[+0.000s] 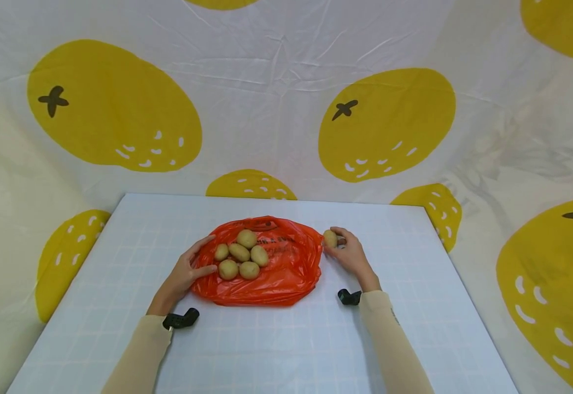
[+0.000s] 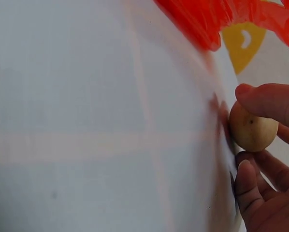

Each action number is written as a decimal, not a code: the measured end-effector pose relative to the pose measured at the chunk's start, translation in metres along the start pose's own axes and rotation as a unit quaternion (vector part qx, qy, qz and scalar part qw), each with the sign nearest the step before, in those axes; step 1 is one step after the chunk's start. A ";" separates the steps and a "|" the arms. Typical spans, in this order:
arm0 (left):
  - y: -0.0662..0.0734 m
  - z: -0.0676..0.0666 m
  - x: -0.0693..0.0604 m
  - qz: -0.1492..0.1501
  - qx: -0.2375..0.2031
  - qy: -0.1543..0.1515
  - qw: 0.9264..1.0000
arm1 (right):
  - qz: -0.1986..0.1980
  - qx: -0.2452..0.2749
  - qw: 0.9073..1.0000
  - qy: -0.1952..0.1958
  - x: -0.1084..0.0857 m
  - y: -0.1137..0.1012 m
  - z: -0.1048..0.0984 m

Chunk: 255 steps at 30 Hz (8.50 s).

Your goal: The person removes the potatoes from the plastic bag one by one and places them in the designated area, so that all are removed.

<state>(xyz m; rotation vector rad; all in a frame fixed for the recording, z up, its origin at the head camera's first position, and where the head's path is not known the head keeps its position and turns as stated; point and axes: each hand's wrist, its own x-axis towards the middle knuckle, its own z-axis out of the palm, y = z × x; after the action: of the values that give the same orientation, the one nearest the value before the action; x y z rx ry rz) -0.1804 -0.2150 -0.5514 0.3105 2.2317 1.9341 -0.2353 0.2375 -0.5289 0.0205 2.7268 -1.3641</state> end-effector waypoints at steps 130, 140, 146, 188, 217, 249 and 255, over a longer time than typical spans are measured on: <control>-0.003 0.000 0.000 0.020 -0.070 -0.010 0.997 | -0.210 -0.060 0.938 -0.267 0.007 -0.103 0.102; -0.004 -0.001 0.000 0.021 -0.057 -0.010 0.998 | -0.232 -0.094 0.933 -0.258 0.005 -0.105 0.102; -0.003 0.000 0.001 0.022 -0.061 -0.013 0.998 | -0.201 -0.093 0.944 -0.245 0.005 -0.106 0.096; 0.001 0.001 -0.002 0.022 -0.047 -0.014 0.999 | -0.150 0.099 0.979 -0.099 -0.024 -0.099 0.007; 0.000 0.003 -0.002 0.032 -0.052 -0.004 0.998 | -0.066 0.091 0.994 -0.006 -0.024 -0.038 -0.047; 0.002 0.005 -0.002 0.039 -0.060 -0.004 0.997 | 0.024 0.022 0.999 0.015 -0.006 0.022 -0.037; 0.001 0.005 -0.003 0.036 -0.059 -0.003 0.998 | 0.031 0.011 0.999 -0.002 -0.005 0.024 -0.037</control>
<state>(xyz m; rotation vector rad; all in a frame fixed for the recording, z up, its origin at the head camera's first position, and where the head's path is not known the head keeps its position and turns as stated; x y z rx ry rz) -0.1759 -0.2113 -0.5508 0.3848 2.1181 2.0884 -0.2323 0.2815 -0.5253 0.1044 2.6842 -1.3757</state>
